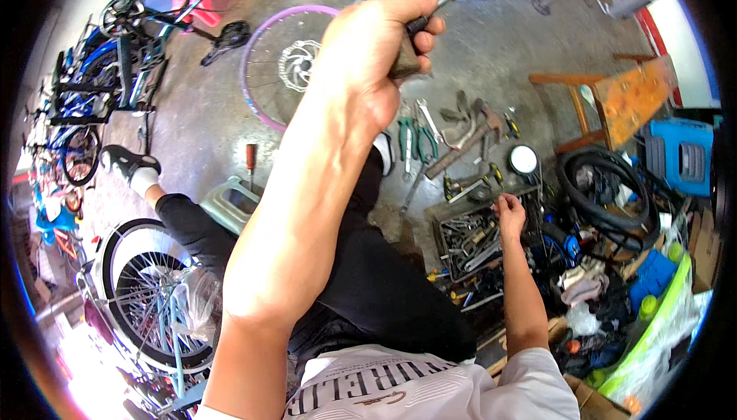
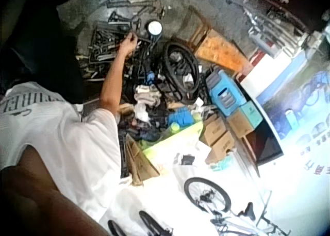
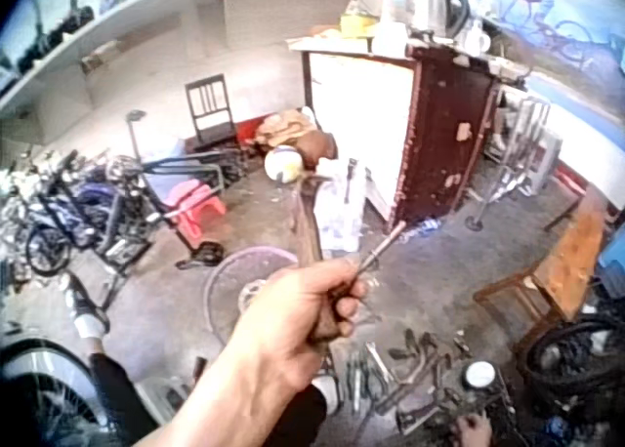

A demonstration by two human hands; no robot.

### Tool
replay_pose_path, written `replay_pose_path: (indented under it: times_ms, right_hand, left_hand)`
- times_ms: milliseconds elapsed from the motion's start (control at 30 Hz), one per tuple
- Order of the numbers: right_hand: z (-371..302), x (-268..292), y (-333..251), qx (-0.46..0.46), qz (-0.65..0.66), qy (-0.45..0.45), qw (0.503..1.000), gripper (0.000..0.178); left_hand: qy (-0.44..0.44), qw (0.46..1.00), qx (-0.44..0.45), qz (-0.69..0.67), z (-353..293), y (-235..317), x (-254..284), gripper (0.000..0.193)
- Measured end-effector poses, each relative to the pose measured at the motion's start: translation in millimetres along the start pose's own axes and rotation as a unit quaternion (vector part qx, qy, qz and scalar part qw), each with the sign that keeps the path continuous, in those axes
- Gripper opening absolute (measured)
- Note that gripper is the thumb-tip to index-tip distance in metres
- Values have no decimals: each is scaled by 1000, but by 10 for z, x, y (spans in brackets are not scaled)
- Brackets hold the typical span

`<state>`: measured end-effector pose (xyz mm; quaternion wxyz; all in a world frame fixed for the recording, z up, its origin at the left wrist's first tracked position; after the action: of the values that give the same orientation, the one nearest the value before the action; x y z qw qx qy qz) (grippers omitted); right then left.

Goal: The person removes spokes from a bicycle wheel by tapping the hub with a hammer and using pliers to pull out the metal pieces. They then handle several individual spokes while working on the wheel rim.

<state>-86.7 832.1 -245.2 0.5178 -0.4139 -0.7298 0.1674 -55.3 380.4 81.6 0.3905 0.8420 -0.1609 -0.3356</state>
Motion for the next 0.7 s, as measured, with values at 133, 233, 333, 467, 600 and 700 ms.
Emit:
replay_pose_path:
  times_ms: [133, 233, 333, 467, 600, 700]
  right_hand:
    - [224, -365, -359, 66, 87, -95, 989, 24]
    - [263, -727, -772, 168, 32, -146, 974, 20]
    - [81, -1277, -1243, 320, -114, -185, 922, 23]
    - [12, -2112, -1394, 379, -235, -167, 879, 34]
    - [124, -2736, -1252, 373, -290, -96, 876, 57]
    - [130, -3019, -1093, 328, -339, -53, 880, 74]
  left_hand:
    - [30, 987, -151, 46, 7, 516, 461, 20]
    - [170, 957, -197, 127, 157, 408, 1123, 20]
    - [279, 922, -190, 190, 239, 52, 1891, 15]
    - [346, 919, -71, 174, 486, -598, 2612, 18]
    - [366, 922, 9, 124, 842, -1045, 2931, 21]
    - [367, 924, 36, 98, 1024, -1205, 3106, 23]
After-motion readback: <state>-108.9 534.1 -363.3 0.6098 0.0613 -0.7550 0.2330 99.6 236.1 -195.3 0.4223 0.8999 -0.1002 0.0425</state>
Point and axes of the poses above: each hand's wrist, its own z-axis towards the middle knuckle, its own x-axis out of the back of the hand, y = z × x, the point moved 4 cm from there along z, towards the middle knuckle, and after that the axes turned 10 degrees about y, right-handed, at the moved point
